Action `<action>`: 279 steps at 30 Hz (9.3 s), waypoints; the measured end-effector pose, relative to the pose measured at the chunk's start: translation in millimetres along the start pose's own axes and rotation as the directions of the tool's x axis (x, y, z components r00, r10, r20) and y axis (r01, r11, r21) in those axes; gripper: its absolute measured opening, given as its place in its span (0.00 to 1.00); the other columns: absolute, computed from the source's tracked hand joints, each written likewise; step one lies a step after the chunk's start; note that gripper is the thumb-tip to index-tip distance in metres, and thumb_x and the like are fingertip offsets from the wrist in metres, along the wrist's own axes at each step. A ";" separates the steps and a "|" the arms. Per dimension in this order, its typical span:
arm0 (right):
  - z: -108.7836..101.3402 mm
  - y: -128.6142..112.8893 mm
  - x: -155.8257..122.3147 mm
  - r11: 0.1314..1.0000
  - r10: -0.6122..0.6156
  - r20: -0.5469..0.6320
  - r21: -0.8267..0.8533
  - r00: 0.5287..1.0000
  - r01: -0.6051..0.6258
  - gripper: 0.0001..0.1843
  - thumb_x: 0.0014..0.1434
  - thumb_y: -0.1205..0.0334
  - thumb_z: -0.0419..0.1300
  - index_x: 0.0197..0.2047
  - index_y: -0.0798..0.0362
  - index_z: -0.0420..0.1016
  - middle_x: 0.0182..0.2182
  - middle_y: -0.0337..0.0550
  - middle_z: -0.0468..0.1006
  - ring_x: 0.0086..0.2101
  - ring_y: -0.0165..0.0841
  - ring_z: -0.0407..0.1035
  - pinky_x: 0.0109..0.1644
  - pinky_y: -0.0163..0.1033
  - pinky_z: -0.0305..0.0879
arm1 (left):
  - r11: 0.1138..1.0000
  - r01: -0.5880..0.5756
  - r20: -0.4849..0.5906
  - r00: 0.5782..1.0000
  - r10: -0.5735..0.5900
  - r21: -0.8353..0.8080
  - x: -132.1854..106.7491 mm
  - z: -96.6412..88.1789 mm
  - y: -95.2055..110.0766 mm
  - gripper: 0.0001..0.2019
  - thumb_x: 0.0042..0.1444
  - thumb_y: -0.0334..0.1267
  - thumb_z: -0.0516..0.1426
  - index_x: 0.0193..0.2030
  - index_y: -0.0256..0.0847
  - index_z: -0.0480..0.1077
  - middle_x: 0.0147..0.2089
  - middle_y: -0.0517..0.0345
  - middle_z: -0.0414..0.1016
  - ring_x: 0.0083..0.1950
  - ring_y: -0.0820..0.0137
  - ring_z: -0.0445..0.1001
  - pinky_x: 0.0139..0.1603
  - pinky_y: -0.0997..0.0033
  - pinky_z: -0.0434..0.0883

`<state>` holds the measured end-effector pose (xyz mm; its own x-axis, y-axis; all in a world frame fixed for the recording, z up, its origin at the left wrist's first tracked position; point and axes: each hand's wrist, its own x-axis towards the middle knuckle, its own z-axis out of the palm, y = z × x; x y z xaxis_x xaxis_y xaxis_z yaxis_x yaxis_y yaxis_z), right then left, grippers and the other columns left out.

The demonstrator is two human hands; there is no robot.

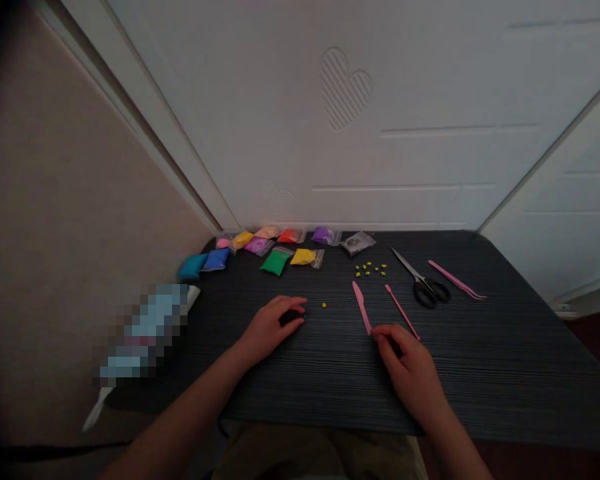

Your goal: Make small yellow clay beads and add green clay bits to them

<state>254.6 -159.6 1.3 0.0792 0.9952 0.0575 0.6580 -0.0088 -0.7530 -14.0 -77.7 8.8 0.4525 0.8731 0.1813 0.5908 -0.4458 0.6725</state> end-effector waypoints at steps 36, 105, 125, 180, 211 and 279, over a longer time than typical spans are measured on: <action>-4.1 -7.2 0.1 0.996 -0.020 0.017 0.090 1.000 0.018 0.08 0.59 0.60 0.50 0.38 0.48 0.70 0.36 0.36 0.74 0.38 0.30 0.68 0.43 0.36 0.61 | 0.755 -0.064 0.107 0.994 -0.008 0.652 -39.8 0.4 29.4 0.24 0.57 0.52 0.45 0.58 0.49 0.61 0.66 0.58 0.52 0.65 0.59 0.49 0.63 0.51 0.46; -6.9 -7.0 2.9 0.995 -0.025 -0.083 0.097 0.996 0.033 0.10 0.57 0.62 0.51 0.37 0.49 0.73 0.33 0.38 0.77 0.34 0.31 0.70 0.38 0.36 0.64 | 0.676 0.044 0.008 0.997 -0.074 0.735 -49.3 20.4 60.4 0.24 0.57 0.50 0.48 0.57 0.41 0.62 0.61 0.43 0.59 0.61 0.51 0.55 0.57 0.47 0.54; -6.9 -8.2 1.8 0.994 -0.018 -0.073 0.105 0.997 0.026 0.09 0.57 0.63 0.51 0.37 0.49 0.72 0.34 0.37 0.76 0.35 0.31 0.70 0.39 0.35 0.63 | 0.687 0.073 0.022 0.992 -0.128 0.723 -43.7 21.6 60.3 0.25 0.58 0.51 0.45 0.58 0.42 0.61 0.62 0.44 0.57 0.62 0.53 0.54 0.57 0.49 0.56; -11.7 -6.6 9.4 0.999 -0.032 0.039 0.040 0.999 0.030 0.13 0.59 0.56 0.49 0.43 0.51 0.69 0.35 0.42 0.76 0.34 0.33 0.71 0.38 0.39 0.67 | 0.974 0.196 -0.229 0.959 -0.167 0.110 13.7 -33.7 25.3 0.13 0.55 0.43 0.51 0.42 0.41 0.72 0.45 0.55 0.74 0.47 0.66 0.69 0.51 0.63 0.64; 5.3 -49.7 77.3 0.773 -0.383 0.252 -0.439 0.889 0.458 0.05 0.57 0.62 0.55 0.37 0.50 0.70 0.33 0.39 0.76 0.34 0.34 0.67 0.41 0.43 0.55 | 0.972 0.133 0.169 0.980 -0.101 -0.192 65.0 -16.8 -15.7 0.09 0.53 0.40 0.54 0.36 0.42 0.73 0.32 0.62 0.70 0.30 0.76 0.68 0.32 0.76 0.64; -9.2 -34.7 81.4 0.946 -0.185 0.341 -0.192 0.922 0.261 0.06 0.58 0.58 0.55 0.40 0.46 0.69 0.31 0.34 0.75 0.33 0.30 0.70 0.41 0.40 0.62 | 0.983 0.065 0.119 0.992 -0.044 -0.174 64.7 -17.0 -17.0 0.08 0.53 0.40 0.55 0.36 0.40 0.73 0.33 0.62 0.72 0.32 0.76 0.69 0.33 0.77 0.65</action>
<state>245.1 -79.2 38.0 -0.3040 0.9521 -0.0312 0.7872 0.2326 -0.5712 -6.2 -10.3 21.4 0.5023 0.8623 0.0646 0.4936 -0.3472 0.7974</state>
